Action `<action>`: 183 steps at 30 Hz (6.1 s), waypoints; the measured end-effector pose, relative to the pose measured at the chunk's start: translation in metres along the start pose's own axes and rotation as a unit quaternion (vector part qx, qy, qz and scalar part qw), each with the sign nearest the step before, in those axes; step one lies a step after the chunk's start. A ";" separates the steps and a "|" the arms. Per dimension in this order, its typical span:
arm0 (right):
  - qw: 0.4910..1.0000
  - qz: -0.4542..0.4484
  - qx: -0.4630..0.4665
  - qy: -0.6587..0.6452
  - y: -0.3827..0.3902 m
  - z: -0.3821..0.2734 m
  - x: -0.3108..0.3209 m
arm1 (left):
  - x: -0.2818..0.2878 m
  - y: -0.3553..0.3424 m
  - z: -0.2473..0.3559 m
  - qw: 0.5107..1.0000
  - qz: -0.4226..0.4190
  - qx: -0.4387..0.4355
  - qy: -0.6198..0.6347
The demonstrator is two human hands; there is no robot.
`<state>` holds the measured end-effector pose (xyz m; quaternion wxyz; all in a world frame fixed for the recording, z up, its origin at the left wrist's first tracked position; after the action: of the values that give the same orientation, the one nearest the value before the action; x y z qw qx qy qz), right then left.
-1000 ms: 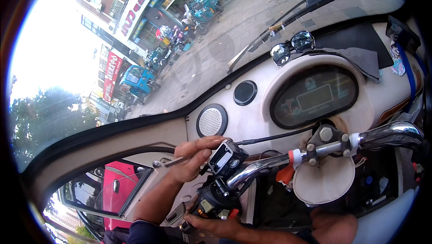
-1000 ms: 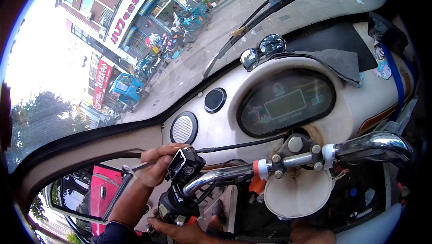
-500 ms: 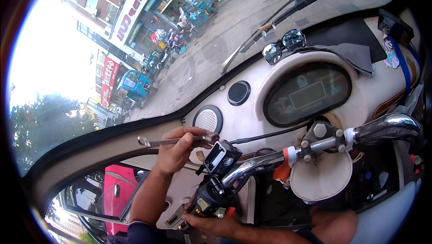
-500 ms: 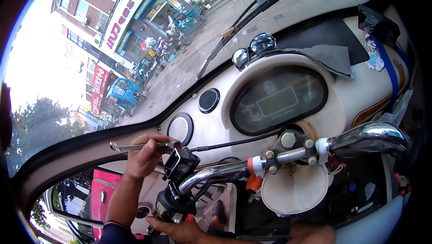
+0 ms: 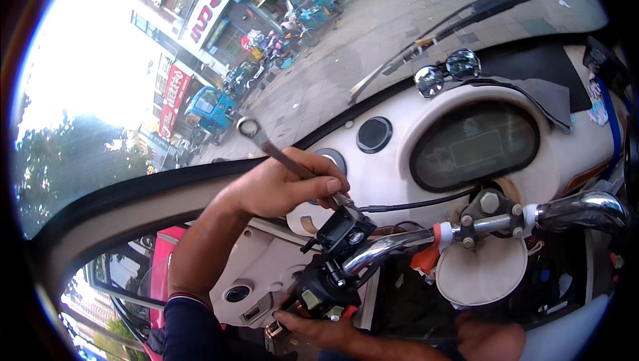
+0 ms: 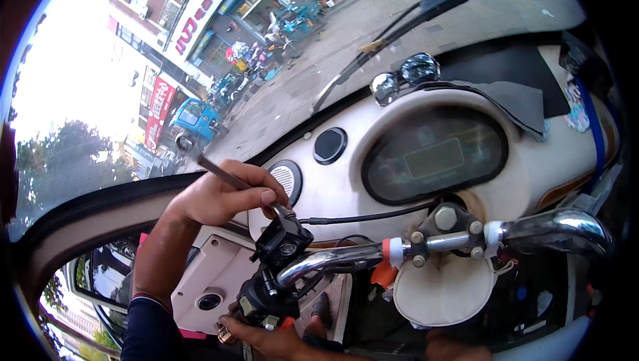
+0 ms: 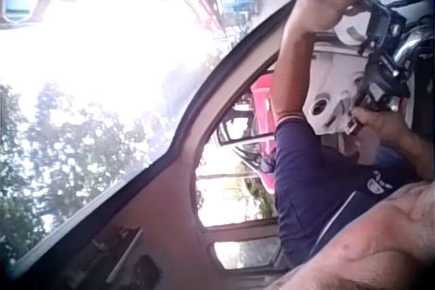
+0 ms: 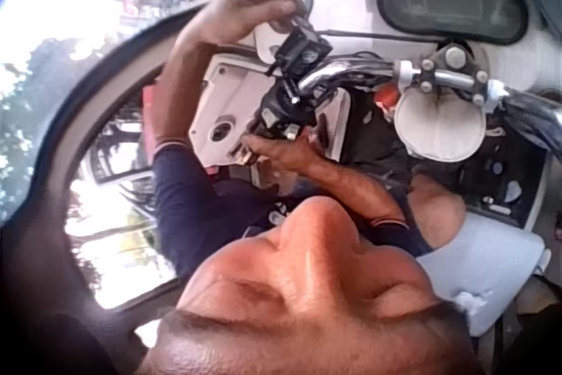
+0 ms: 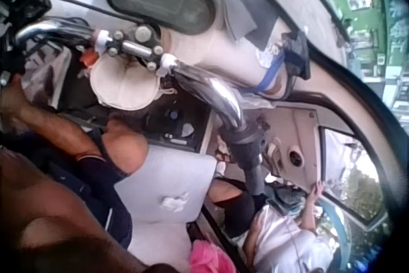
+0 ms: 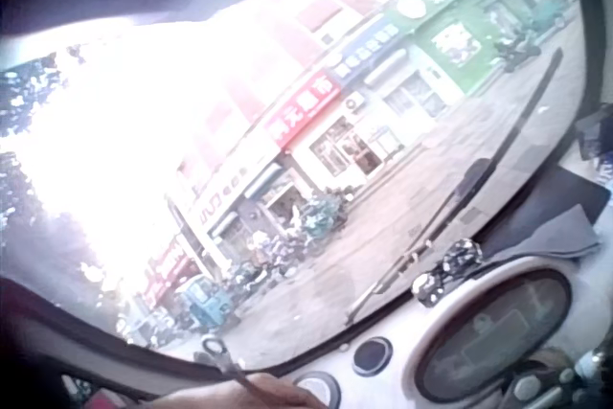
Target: The person uses a wrench to tighten a bolt on the handlebar assembly of a three-wheeled vehicle. The person is seated in the driver's seat and repeatedly turns the wrench on a specific fastener near the steering column.
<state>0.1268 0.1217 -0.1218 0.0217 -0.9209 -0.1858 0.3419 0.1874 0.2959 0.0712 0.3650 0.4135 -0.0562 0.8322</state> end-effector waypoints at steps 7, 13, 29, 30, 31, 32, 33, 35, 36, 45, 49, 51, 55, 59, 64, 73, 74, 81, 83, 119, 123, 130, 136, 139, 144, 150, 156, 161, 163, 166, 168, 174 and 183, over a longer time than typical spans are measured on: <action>0.985 0.077 -0.064 -0.143 0.009 -0.016 0.001 | -0.022 0.046 -0.040 0.965 0.142 -0.222 -0.015; 0.973 0.088 -0.046 -0.206 0.009 -0.031 0.002 | -0.036 0.051 -0.067 0.958 0.157 -0.216 0.102; 0.981 0.056 -0.072 -0.170 0.006 -0.026 0.004 | 0.002 -0.008 -0.013 0.990 -0.012 0.084 0.112; 0.982 0.059 -0.070 -0.167 0.006 -0.027 0.004 | 0.001 -0.010 -0.010 0.992 -0.013 0.078 0.099; 0.980 0.059 -0.068 -0.176 0.005 -0.027 0.003 | 0.000 -0.011 -0.007 0.994 -0.014 0.072 0.085; 0.979 0.060 -0.065 -0.183 0.004 -0.031 0.002 | 0.000 -0.013 -0.006 0.995 -0.016 0.065 0.073; 0.978 0.060 -0.063 -0.190 0.003 -0.036 0.002 | 0.000 -0.011 -0.009 0.996 -0.008 0.047 0.076; 0.976 0.015 -0.064 -0.206 0.003 -0.050 0.011 | -0.003 -0.006 -0.020 0.994 0.009 0.019 0.103; 0.976 0.003 -0.065 -0.207 0.003 -0.056 0.013 | -0.006 -0.003 -0.024 0.993 0.018 0.004 0.118; 0.985 0.081 -0.023 -0.153 0.006 -0.032 0.002 | -0.024 0.043 -0.052 0.967 0.139 -0.172 0.124; 0.980 0.085 -0.069 -0.169 0.010 -0.014 0.001 | -0.022 0.038 -0.050 0.971 0.119 -0.144 0.149; 0.973 0.110 -0.025 -0.200 0.010 -0.024 0.005 | -0.019 0.028 -0.043 0.976 0.090 -0.117 0.160; 0.980 0.115 0.029 -0.160 0.005 -0.030 0.001 | -0.023 0.037 -0.059 0.960 0.127 -0.129 0.214; 0.977 0.120 -0.024 -0.172 0.004 -0.018 0.004 | -0.033 0.038 -0.070 0.949 0.170 -0.178 0.197; 0.969 0.138 0.011 -0.204 0.007 -0.030 -0.001 | -0.040 0.047 -0.072 0.939 0.194 -0.218 0.184; 0.967 0.171 0.067 -0.175 0.010 -0.024 0.001 | -0.047 0.040 -0.088 0.906 0.178 -0.089 0.372; 0.968 0.173 0.065 -0.170 0.008 -0.022 0.003 | -0.045 0.041 -0.090 0.913 0.176 -0.071 0.362; 0.957 0.186 0.057 -0.213 0.015 -0.033 0.015 | -0.040 0.007 -0.058 0.945 0.128 -0.092 0.286; 0.955 0.166 0.058 -0.239 0.004 -0.029 0.006 | -0.021 0.006 -0.065 0.959 0.132 -0.085 0.236; 0.964 0.171 0.045 -0.198 0.002 -0.018 0.008 | -0.051 0.042 -0.084 0.922 0.198 -0.084 0.322; 0.965 0.167 0.050 -0.195 0.003 -0.023 0.007 | -0.043 0.042 -0.070 0.926 0.178 -0.093 0.319; 0.973 0.155 0.011 -0.170 -0.002 -0.012 0.005 | -0.031 0.040 -0.068 0.952 0.205 -0.047 0.222; 0.963 0.171 0.058 -0.200 0.006 -0.025 -0.002 | -0.027 0.040 -0.045 0.966 0.154 -0.095 0.182; 0.968 0.169 0.054 -0.178 0.008 -0.033 -0.001 | -0.031 0.039 -0.052 0.958 0.193 -0.078 0.198; 0.968 0.144 0.066 -0.192 -0.001 -0.025 0.000 | -0.032 0.046 -0.049 0.957 0.205 -0.105 0.176; 0.970 0.141 0.044 -0.193 -0.014 -0.001 0.004 | -0.024 0.041 -0.037 0.964 0.166 -0.106 0.179; 0.966 0.153 0.059 -0.198 -0.011 -0.004 0.006 | -0.015 0.024 -0.024 0.985 0.131 -0.084 0.073; 0.963 0.169 0.075 -0.198 -0.009 -0.009 0.005 | -0.016 0.024 -0.025 0.983 0.135 -0.080 0.091; 0.964 0.156 0.074 -0.203 -0.008 -0.011 0.004 | -0.019 0.029 -0.028 0.978 0.148 -0.075 0.129; 0.964 0.153 0.079 -0.202 -0.006 -0.015 0.004 | -0.023 0.036 -0.026 0.975 0.156 -0.069 0.146; 0.966 0.151 0.082 -0.194 -0.006 -0.015 0.003 | -0.024 0.033 -0.041 0.971 0.163 -0.080 0.157; 0.970 0.138 0.085 -0.182 0.003 -0.028 0.002 | -0.028 0.038 -0.056 0.961 0.197 -0.126 0.147; 0.967 0.168 0.046 -0.185 -0.005 -0.009 0.008 | -0.035 0.041 -0.060 0.950 0.196 -0.123 0.211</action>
<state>0.1362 0.1297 -0.1191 -0.0282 -0.8577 -0.0132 0.5132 0.1351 0.2701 0.0152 0.2465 0.1614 -0.1596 0.9422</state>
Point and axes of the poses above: each hand's wrist, its own y-axis away from the middle knuckle, its own x-axis out of the back of the hand, z = x × y, the point moved 4 cm from there along -y, towards the middle knuckle, and after that the axes turned 11 degrees about z, right-handed, at the moved point
